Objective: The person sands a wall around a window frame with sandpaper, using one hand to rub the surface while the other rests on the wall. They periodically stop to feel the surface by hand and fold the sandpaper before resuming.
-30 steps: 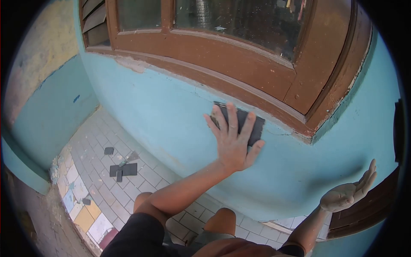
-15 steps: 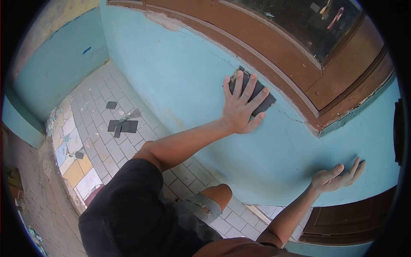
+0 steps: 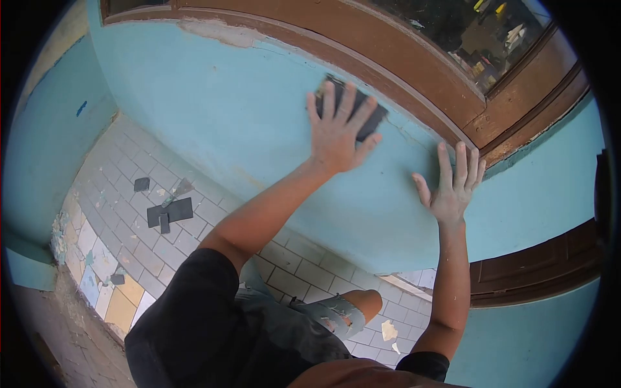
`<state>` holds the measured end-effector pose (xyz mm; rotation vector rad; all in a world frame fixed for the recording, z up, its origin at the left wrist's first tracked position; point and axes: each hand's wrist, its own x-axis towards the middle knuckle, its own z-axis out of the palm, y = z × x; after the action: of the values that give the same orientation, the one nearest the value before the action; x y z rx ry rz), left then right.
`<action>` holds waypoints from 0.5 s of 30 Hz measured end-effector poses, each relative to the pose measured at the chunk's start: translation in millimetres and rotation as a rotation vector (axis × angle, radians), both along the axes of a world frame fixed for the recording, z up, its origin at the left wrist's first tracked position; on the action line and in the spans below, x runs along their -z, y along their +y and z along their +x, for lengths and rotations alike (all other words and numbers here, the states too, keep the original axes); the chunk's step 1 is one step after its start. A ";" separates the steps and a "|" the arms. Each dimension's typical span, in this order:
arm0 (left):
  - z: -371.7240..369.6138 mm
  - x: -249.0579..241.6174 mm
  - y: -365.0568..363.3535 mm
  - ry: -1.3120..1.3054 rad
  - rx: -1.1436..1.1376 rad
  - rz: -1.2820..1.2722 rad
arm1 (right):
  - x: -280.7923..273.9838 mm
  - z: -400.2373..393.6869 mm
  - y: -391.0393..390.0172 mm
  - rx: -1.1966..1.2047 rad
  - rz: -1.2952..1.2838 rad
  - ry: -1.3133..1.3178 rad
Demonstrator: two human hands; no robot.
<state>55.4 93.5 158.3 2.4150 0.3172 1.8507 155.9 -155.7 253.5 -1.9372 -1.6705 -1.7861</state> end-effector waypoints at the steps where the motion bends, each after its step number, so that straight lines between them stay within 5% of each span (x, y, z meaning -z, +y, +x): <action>1: -6.0 -17.1 19.4 -0.065 -0.083 -0.163 | -1.4 -3.6 9.9 0.007 -0.003 -0.010; 4: -5.4 -47.6 32.4 -0.274 -0.080 -0.442 | 0.1 -15.8 38.8 0.015 0.172 0.064; 7: 0.3 -6.8 -35.5 0.045 0.123 0.004 | 12.7 -21.9 66.6 0.004 0.348 0.089; 10: 4.5 9.5 -28.8 0.064 0.140 0.351 | 22.3 -24.2 65.6 0.040 0.303 0.132; 15: -11.9 -50.7 51.5 -0.290 -0.140 -0.262 | 22.2 -23.4 64.7 -0.098 0.334 0.133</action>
<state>43.5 145.0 209.0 1.9696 0.6699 2.0338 132.4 -91.0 231.4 -1.7554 -1.3031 -1.7261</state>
